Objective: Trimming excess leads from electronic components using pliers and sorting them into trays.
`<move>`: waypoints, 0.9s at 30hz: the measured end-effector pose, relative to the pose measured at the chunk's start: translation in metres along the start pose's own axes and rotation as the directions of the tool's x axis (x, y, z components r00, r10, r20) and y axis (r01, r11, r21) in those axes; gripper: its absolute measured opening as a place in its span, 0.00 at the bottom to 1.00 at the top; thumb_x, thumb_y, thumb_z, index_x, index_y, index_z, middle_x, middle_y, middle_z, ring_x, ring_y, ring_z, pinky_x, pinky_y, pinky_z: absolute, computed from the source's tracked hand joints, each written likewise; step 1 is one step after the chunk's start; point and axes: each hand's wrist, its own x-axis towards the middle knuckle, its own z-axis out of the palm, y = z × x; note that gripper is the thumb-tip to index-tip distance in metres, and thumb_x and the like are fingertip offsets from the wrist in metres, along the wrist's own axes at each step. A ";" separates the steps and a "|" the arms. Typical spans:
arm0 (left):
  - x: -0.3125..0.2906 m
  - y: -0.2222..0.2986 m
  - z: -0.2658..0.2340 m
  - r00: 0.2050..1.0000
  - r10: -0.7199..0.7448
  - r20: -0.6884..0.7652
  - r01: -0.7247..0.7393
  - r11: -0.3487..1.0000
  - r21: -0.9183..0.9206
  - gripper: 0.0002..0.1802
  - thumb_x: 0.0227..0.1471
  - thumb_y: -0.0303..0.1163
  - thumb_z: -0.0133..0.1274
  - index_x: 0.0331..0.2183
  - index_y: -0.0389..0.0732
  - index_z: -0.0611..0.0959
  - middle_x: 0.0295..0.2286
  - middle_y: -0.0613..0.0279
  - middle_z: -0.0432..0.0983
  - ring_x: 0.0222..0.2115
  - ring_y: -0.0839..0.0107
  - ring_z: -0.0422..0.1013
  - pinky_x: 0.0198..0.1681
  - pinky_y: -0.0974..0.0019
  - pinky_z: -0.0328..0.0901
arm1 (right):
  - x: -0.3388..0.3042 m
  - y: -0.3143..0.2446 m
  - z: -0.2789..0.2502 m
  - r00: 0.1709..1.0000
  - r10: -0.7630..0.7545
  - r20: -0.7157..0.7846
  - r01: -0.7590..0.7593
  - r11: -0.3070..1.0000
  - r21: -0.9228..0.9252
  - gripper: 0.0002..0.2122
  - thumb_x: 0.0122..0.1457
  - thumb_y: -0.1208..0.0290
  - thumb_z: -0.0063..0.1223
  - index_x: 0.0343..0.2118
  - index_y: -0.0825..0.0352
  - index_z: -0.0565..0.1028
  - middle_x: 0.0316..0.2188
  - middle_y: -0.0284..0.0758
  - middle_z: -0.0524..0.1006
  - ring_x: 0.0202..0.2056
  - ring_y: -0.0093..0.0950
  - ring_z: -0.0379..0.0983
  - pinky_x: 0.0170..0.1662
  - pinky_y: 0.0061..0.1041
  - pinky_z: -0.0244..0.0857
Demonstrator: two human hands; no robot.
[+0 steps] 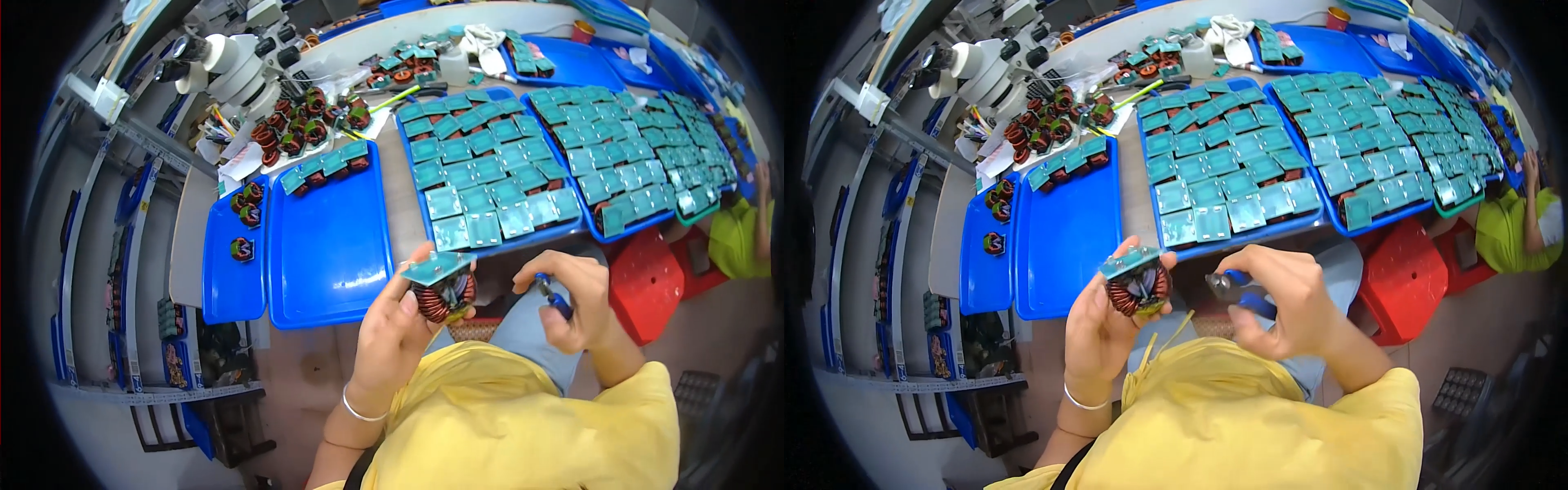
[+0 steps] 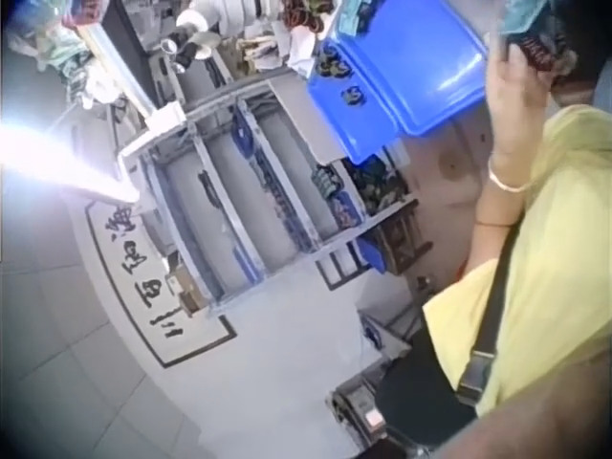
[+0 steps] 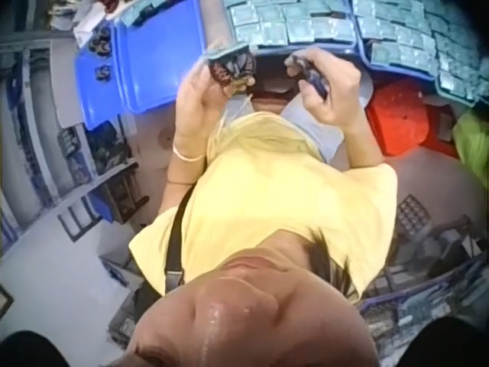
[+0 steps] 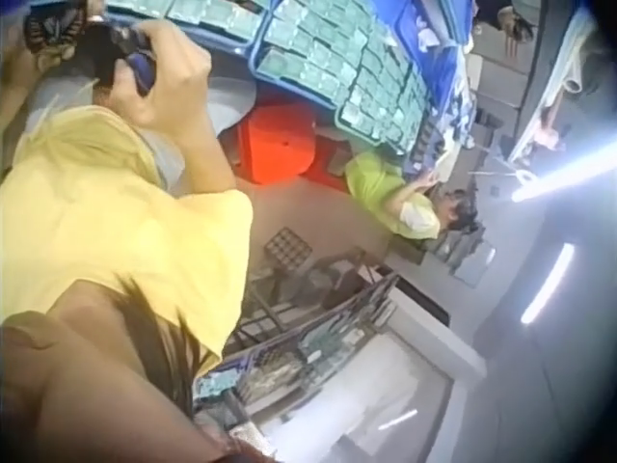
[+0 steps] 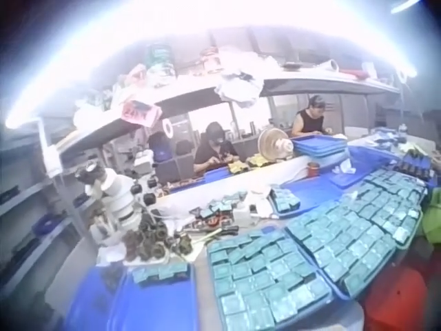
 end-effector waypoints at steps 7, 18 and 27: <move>-0.012 -0.013 -0.008 1.000 0.018 0.016 -0.022 0.968 0.250 0.34 0.45 0.35 0.55 0.51 0.35 0.60 0.41 0.54 0.66 0.39 0.74 0.64 0.43 0.71 0.60 | -0.005 -0.022 -0.003 0.992 0.091 0.091 -0.080 0.990 -0.112 0.22 0.49 0.51 0.48 0.36 0.68 0.69 0.28 0.38 0.65 0.31 0.34 0.63 0.35 0.29 0.58; -0.028 -0.001 -0.012 1.000 -0.002 0.004 0.001 0.961 0.276 0.36 0.38 0.44 0.61 0.44 0.34 0.65 0.34 0.57 0.70 0.32 0.76 0.67 0.36 0.74 0.64 | 0.009 -0.045 0.005 0.952 -0.035 0.304 0.151 0.918 -0.367 0.19 0.45 0.55 0.55 0.31 0.67 0.68 0.25 0.36 0.64 0.27 0.33 0.62 0.30 0.27 0.55; -0.027 -0.014 -0.027 0.948 -0.082 0.308 0.148 0.969 -0.198 0.48 0.31 0.66 0.53 0.42 0.34 0.66 0.27 0.57 0.69 0.22 0.80 0.64 0.19 0.82 0.57 | 0.010 -0.035 0.013 0.969 -0.012 0.245 0.076 0.963 -0.257 0.25 0.48 0.46 0.47 0.30 0.70 0.67 0.24 0.38 0.63 0.25 0.36 0.61 0.29 0.29 0.54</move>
